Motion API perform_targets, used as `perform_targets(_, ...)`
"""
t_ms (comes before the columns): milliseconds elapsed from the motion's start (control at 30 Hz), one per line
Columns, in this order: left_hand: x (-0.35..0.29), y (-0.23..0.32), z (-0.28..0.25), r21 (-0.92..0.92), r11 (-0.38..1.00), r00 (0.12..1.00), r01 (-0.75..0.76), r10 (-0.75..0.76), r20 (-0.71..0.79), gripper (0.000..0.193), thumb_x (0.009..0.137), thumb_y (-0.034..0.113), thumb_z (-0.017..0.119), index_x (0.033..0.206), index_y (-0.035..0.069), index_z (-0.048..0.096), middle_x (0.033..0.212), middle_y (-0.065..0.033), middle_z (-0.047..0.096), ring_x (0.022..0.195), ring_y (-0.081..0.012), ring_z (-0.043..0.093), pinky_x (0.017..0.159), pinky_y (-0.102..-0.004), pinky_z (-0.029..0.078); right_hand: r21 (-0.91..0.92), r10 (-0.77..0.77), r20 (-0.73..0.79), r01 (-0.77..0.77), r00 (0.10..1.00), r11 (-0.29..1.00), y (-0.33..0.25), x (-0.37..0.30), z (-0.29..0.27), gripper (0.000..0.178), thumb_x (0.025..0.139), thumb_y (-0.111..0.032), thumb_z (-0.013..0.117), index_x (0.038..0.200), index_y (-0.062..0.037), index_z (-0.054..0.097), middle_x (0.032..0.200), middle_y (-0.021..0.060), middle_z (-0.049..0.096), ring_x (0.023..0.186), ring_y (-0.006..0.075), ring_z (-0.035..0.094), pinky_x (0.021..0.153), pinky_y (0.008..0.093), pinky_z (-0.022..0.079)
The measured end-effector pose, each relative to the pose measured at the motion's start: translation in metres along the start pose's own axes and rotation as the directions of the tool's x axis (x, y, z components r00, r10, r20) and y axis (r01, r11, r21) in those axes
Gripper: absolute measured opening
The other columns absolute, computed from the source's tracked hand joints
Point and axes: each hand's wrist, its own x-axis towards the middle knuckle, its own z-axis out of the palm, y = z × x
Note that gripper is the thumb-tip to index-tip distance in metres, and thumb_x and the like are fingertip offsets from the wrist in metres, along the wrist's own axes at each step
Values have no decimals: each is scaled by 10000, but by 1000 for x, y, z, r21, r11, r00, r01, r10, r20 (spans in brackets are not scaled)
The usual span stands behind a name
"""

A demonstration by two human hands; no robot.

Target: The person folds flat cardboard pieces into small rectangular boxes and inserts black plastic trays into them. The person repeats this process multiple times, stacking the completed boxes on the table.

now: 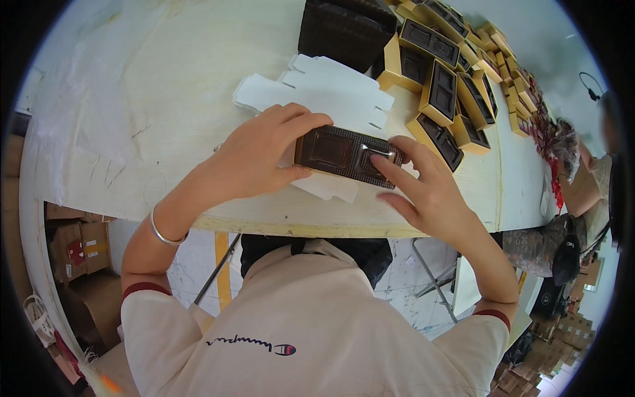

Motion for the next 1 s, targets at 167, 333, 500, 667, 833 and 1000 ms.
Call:
perform_targets(167,0,-2,1,-86,994,998,66,-64,22,709,698,51,763,1333,118,455,1237,-113,527,1082,-303,536,928,-362,459,278,176,201,-229,964,933,7,-3,-25,403,735,-58,745,1124,-16,650,1146,180,510,914,289,574,798,356,502)
perform_targets(333,1,-4,-1,-4,1000,999,-7,7,35,676,695,4,741,1313,123,496,1258,-104,514,1084,-291,536,903,-365,479,176,82,185,-115,979,978,-7,19,-8,476,700,-175,785,1131,-22,652,1100,166,529,867,275,582,766,346,501)
perform_targets(500,1,-6,-7,-31,998,994,47,-44,97,673,678,-8,742,1301,124,525,1261,-102,509,1119,-286,525,915,-367,471,280,44,152,-86,987,956,10,16,-4,425,720,-139,761,1115,-26,656,1135,158,540,889,278,595,749,340,508)
perform_targets(667,0,0,0,17,999,999,27,-28,42,738,655,145,807,1327,140,503,1289,-119,481,1173,-315,481,959,-386,441,-42,-277,48,279,960,959,25,19,5,437,701,-58,714,1125,-2,625,1060,125,574,824,270,620,652,339,520)
perform_targets(833,-1,14,18,222,970,995,99,-90,-52,775,683,343,790,1357,151,458,1352,-123,431,1251,-353,407,1005,-431,397,-161,-353,125,370,927,915,11,24,8,410,725,-148,710,1092,11,618,929,109,539,754,256,597,617,341,505)
perform_targets(1000,4,5,25,285,957,992,-60,90,-94,736,730,414,728,1354,133,457,1395,-134,409,1310,-377,351,1041,-446,367,69,-226,61,222,972,973,4,25,6,410,726,-202,728,1039,41,624,921,117,528,733,251,586,617,330,502)
